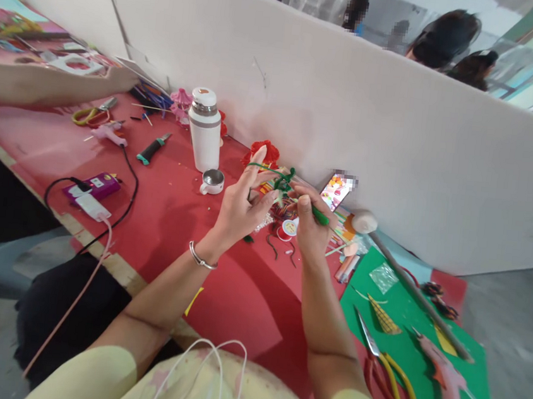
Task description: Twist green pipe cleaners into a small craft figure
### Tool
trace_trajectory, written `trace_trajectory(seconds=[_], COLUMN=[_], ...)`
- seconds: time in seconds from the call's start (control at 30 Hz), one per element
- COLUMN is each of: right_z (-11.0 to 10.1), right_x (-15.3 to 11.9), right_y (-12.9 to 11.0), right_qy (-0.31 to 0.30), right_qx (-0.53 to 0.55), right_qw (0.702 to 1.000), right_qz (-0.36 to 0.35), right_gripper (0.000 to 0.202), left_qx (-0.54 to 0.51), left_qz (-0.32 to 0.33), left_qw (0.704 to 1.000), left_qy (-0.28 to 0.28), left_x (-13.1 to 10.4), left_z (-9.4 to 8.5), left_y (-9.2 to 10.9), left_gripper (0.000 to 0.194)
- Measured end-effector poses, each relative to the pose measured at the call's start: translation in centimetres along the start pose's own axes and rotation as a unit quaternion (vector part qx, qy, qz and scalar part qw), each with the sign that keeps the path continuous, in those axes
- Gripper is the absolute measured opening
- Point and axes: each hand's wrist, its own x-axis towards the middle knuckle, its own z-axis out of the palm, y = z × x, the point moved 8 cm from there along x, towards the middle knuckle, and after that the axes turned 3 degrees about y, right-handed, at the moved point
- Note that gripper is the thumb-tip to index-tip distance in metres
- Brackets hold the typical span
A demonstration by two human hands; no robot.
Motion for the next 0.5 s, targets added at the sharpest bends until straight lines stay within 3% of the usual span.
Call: trace_trajectory(seconds=[0.37,0.5], right_z=[0.1,0.7], right_x=[-0.3,-0.2], right_y=[1.8,1.0], right_qy=[-0.017,-0.079], right_qx=[0.044,0.021], right_qw=[0.997,0.997], right_qz=[0.057,0.018], right_gripper=[0.035,0.034], left_qx=[-0.119,-0.156], left_qz=[-0.114,-0.148], left_qw=[0.986,0.977], left_qy=[0.010,0.008], left_x=[0.3,0.3], left_z=[0.2,0.4], left_y=[-1.2,-1.4], left_gripper=[0.097,0.106])
